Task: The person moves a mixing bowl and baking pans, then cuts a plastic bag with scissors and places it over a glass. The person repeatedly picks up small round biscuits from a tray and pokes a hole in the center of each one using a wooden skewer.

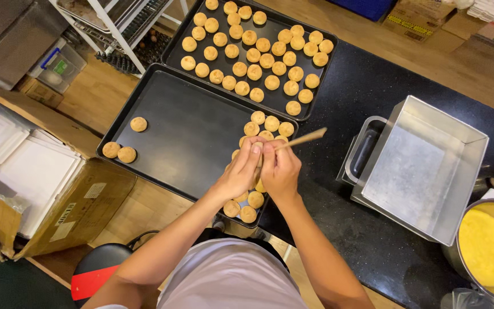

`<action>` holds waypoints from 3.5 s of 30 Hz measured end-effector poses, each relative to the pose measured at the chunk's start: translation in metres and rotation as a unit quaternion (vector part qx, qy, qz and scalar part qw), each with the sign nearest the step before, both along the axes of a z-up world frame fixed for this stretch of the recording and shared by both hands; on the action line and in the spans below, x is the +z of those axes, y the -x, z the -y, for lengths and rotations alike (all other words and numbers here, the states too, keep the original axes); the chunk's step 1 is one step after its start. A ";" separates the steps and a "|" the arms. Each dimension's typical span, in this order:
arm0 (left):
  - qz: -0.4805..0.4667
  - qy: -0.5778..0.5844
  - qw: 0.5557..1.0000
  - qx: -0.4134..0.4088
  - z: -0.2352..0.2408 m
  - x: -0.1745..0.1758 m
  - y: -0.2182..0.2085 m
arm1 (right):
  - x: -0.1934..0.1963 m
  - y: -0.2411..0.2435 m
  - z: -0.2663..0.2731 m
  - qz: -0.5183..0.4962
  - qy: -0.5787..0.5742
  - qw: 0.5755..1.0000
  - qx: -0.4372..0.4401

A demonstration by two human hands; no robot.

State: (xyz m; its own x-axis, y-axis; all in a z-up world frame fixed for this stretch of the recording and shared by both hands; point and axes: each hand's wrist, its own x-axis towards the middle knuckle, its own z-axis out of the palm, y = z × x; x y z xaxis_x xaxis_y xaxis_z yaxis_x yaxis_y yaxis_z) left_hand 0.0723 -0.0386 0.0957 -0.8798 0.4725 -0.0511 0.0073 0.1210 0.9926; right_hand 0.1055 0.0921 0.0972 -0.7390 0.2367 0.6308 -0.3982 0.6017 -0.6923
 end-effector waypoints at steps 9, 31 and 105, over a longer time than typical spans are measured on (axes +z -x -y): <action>0.044 -0.150 0.988 0.003 -0.009 -0.043 0.005 | 0.007 -0.003 -0.002 0.054 -0.002 0.998 0.026; 0.061 -0.210 0.962 0.166 -0.014 -0.031 0.003 | -0.018 -0.035 0.024 0.147 0.186 0.971 0.038; 0.104 -0.271 0.949 -0.126 0.013 0.016 0.025 | 0.068 0.008 0.005 0.015 0.010 1.000 0.018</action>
